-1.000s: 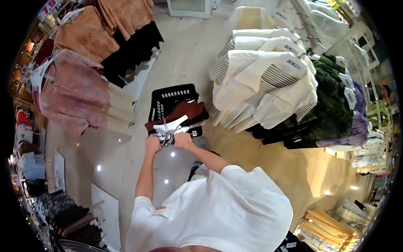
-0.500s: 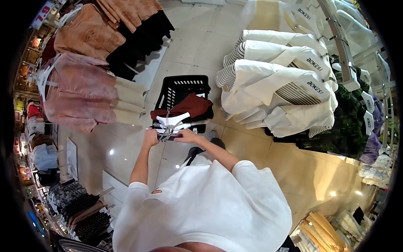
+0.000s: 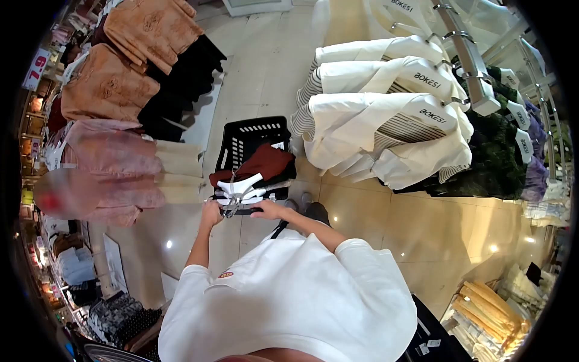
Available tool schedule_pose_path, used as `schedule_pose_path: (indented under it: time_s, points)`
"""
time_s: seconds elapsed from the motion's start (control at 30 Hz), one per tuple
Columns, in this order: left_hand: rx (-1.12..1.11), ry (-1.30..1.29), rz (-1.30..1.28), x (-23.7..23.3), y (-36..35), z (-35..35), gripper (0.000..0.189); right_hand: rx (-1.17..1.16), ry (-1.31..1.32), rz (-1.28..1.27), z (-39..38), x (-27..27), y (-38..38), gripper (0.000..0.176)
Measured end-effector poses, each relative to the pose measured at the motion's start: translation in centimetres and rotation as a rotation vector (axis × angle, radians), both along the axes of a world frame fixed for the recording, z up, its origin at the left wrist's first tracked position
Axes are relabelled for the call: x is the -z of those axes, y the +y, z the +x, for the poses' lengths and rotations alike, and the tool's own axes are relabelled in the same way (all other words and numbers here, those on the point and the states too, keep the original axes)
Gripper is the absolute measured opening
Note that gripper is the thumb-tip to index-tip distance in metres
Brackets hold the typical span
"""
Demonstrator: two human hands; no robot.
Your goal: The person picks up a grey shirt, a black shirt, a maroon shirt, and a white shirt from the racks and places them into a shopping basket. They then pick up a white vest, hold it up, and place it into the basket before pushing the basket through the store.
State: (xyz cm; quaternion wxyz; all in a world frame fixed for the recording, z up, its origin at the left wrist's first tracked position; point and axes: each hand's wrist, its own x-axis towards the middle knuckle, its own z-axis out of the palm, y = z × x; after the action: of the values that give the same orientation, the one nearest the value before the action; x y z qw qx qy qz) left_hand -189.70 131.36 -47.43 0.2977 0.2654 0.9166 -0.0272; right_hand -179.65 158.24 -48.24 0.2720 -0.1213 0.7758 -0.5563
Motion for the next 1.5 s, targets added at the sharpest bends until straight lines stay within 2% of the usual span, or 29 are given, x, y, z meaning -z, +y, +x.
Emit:
schedule_pose_path:
  time_s: [0.17,0.2,0.23,0.3,0.33,0.43,0.5,0.53,0.6,0.63,0.7,0.73,0.8,0.83,0.87,0.9,0.97,1.0,1.03,1.07,1.17,1.27,1.37,1.4,1.43,1.5]
  points:
    - [-0.068,0.159,0.239,1.8,-1.4,1.3,0.016,-0.01,-0.059,0.056,-0.2,-0.7,0.1,0.051]
    - [-0.099,0.225,0.32,2.5,-1.8,1.4,0.018,-0.025,-0.058,0.171,-0.2,-1.4,0.2,0.056]
    - [-0.075,0.226,0.34,2.0,-1.4,1.7,0.018,-0.013,-0.076,0.174,-0.1,-2.2,0.8,0.06]
    - [-0.307,0.234,0.332,1.4,-0.8,2.3,0.023,0.092,-0.015,0.192,0.8,-2.1,1.4,0.057]
    - [-0.28,0.23,0.353,1.9,-1.1,2.3,0.023,0.151,0.022,0.161,1.2,-1.7,1.7,0.054]
    - [-0.275,0.219,0.413,2.5,-1.3,1.9,0.029,0.283,-0.104,0.133,2.7,-2.1,3.9,0.042]
    - [-0.278,0.071,0.301,1.6,-1.2,1.3,0.042,0.408,-0.101,0.139,4.2,-3.1,5.4,0.038]
    - [-0.256,0.066,0.319,1.0,-0.9,0.7,0.042,0.505,-0.098,0.127,4.9,-4.0,6.1,0.034]
    - [-0.137,-0.095,0.118,0.3,-0.8,-0.3,0.068,0.64,-0.099,0.137,6.6,-5.9,7.3,0.033]
    - [-0.116,-0.102,0.129,1.0,-1.2,-1.0,0.068,0.753,-0.099,0.13,7.4,-7.0,7.8,0.031]
    - [-0.182,-0.414,0.226,2.3,-2.0,-2.5,0.077,0.839,-0.101,0.162,8.8,-9.4,8.8,0.03]
    - [-0.163,-0.505,0.31,0.6,-1.3,-3.4,0.083,0.94,-0.082,0.17,9.4,-10.8,9.2,0.03]
    - [-0.19,-0.524,0.291,-1.6,0.4,-4.6,0.083,1.107,-0.058,0.227,10.9,-12.6,10.1,0.03]
    - [-0.237,-0.533,0.266,-2.8,1.2,-5.1,0.084,1.117,-0.06,0.232,11.6,-13.4,10.6,0.03]
    - [-0.223,-0.506,0.327,-4.8,2.5,-5.6,0.082,1.208,-0.011,0.259,12.3,-14.1,11.2,0.029]
    - [-0.148,-0.433,0.364,-5.8,3.5,-6.3,0.072,1.294,0.041,0.285,12.9,-14.8,11.9,0.028]
    - [-0.149,-0.376,0.674,-5.3,5.3,-7.3,0.057,1.363,0.105,0.312,13.8,-16.1,13.5,0.026]
    - [-0.175,-0.286,0.728,-9.4,7.6,-6.9,0.047,1.429,0.168,0.339,14.1,-16.8,14.4,0.025]
    - [-0.202,-0.194,0.78,-13.6,10.4,-6.2,0.038,1.428,0.176,0.335,14.2,-18.0,15.4,0.025]
    - [-0.111,-0.078,0.932,-14.2,12.0,-6.3,0.029,1.438,0.255,0.406,14.2,-19.5,16.5,0.023]
    - [-0.129,-0.045,1.129,-19.5,17.8,-5.0,0.021,1.497,0.474,0.545,13.7,-23.5,20.2,0.018]
    - [-0.029,-0.056,1.212,-23.6,23.0,-3.8,0.018,1.479,0.724,0.748,13.2,-27.2,24.2,0.018]
    - [0.122,0.051,1.314,-27.4,27.7,-2.9,0.022,1.433,0.935,0.898,12.6,-30.8,27.6,0.02]
    - [0.123,0.062,1.314,-28.4,29.2,-2.8,0.022,1.376,0.968,0.987,12.5,-32.1,28.5,0.029]
    - [0.178,0.132,1.36,-29.4,30.8,-2.6,0.024,1.377,0.979,0.98,12.3,-33.0,29.3,0.029]
    - [0.235,0.213,1.406,-30.8,33.7,-2.6,0.026,1.297,1.033,1.131,11.8,-34.3,31.0,0.037]
